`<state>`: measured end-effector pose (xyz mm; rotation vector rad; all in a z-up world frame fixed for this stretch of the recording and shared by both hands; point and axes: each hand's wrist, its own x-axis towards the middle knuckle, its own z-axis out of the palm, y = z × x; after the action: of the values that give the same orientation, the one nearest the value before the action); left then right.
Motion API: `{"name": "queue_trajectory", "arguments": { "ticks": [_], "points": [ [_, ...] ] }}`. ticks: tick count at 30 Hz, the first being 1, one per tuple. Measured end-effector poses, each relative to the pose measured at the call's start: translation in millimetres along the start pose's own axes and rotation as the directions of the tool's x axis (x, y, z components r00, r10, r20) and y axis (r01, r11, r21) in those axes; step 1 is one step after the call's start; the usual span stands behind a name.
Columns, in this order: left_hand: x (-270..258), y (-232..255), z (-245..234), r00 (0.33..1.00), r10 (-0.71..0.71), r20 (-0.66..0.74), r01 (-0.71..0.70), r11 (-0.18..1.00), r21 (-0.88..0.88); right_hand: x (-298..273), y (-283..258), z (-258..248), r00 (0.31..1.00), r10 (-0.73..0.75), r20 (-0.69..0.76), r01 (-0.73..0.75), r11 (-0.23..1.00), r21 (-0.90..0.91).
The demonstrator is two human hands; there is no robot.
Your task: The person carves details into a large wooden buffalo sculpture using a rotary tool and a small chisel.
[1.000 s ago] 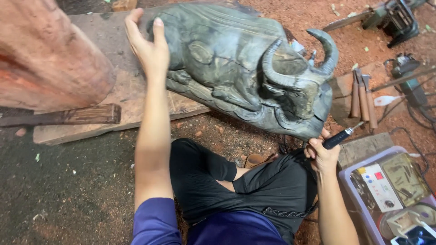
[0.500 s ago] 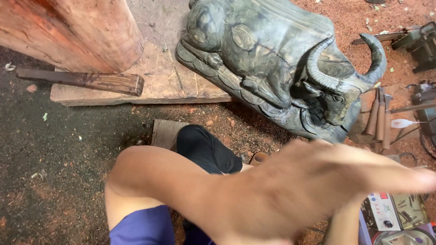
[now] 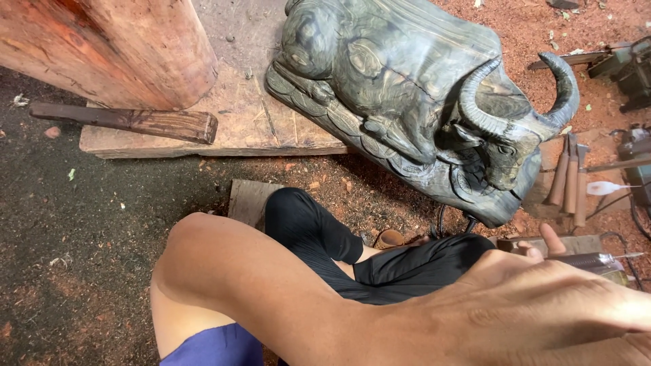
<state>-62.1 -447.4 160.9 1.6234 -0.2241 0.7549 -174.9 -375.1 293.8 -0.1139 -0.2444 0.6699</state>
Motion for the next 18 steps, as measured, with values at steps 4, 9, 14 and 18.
{"name": "queue_trajectory", "arguments": {
  "ticks": [4, 9, 14, 18],
  "points": [
    [8.0, -5.2, -8.0, 1.000, -0.002, 0.021, 0.002, 1.000, -0.018, 67.1, -152.9, -232.9, 0.996, -0.019, -0.090, -0.021, 0.902, -0.431],
    [6.8, -2.7, -51.2, 0.997, -0.001, 0.080, 0.007, 0.998, -0.067, 81.8, -322.8, -437.5, 0.973, -0.138, -0.186, -0.085, 0.533, -0.842],
    [-2.4, -65.4, -62.1, 0.979, -0.199, -0.045, 0.198, 0.980, -0.009, 85.9, -355.9, -439.7, 1.000, -0.013, 0.005, 0.007, 0.132, -0.991],
    [-15.5, -178.9, -15.8, 0.909, -0.395, -0.136, 0.336, 0.884, -0.324, 98.6, -351.6, -415.9, 0.973, 0.124, 0.196, 0.197, 0.004, -0.980]
  ]
}}
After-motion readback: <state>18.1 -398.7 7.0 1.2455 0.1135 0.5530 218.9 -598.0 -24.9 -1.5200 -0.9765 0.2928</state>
